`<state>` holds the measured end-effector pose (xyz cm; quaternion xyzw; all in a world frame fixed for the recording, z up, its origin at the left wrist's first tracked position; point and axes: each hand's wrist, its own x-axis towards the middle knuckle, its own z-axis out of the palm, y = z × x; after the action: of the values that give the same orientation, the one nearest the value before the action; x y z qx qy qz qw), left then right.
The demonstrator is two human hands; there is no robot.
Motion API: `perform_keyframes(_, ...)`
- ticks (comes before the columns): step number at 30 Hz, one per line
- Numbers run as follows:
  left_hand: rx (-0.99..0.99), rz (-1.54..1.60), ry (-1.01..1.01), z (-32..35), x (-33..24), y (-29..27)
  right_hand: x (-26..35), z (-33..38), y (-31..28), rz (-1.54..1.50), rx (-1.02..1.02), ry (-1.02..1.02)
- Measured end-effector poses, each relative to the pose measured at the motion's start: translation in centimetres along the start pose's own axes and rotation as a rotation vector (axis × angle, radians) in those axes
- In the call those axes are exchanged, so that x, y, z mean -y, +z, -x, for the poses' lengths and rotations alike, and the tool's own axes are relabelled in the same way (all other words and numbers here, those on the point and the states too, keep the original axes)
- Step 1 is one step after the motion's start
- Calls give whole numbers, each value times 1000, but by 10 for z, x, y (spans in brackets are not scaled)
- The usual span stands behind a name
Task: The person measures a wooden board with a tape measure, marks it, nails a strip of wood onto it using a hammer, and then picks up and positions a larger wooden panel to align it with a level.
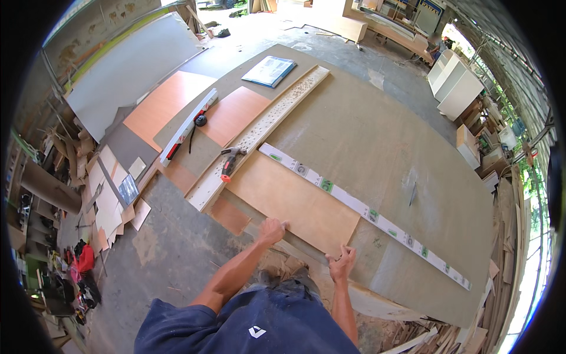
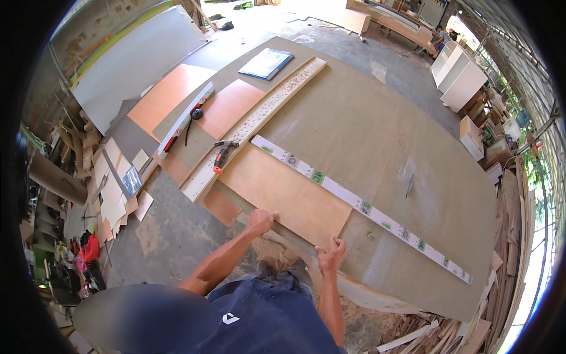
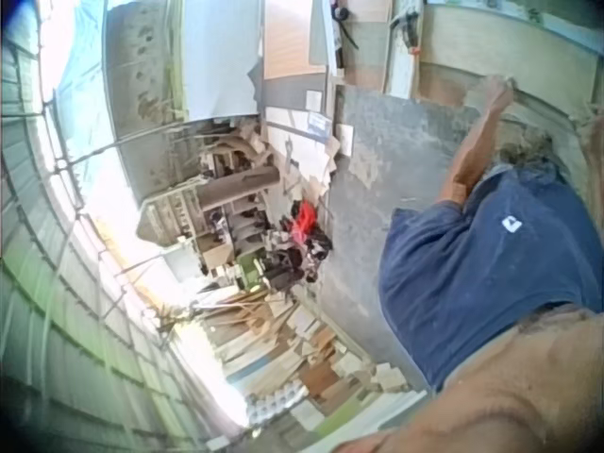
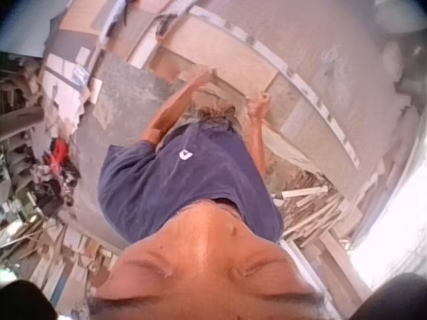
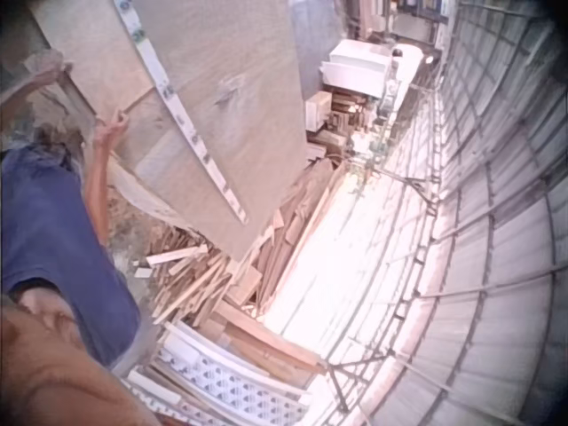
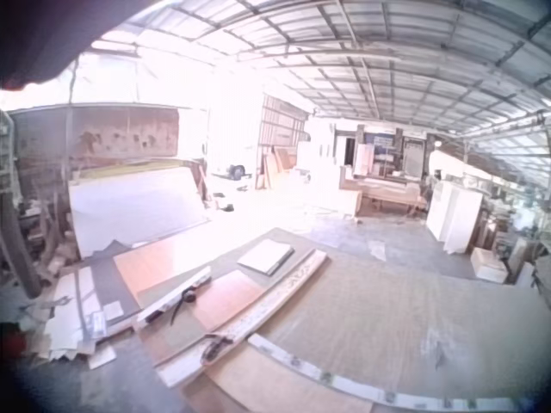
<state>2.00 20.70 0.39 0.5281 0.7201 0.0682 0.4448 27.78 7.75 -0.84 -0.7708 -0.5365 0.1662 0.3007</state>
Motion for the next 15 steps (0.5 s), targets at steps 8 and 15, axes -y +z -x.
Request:
perform_keyframes(8, -221, -216, 858, -18, -139, -14, 14, 7, -2, 24, -93, -155)
perform_keyframes(15, -293, -605, 1213, -154, -139, 45, 17, 9, 18, 163, -155, -133)
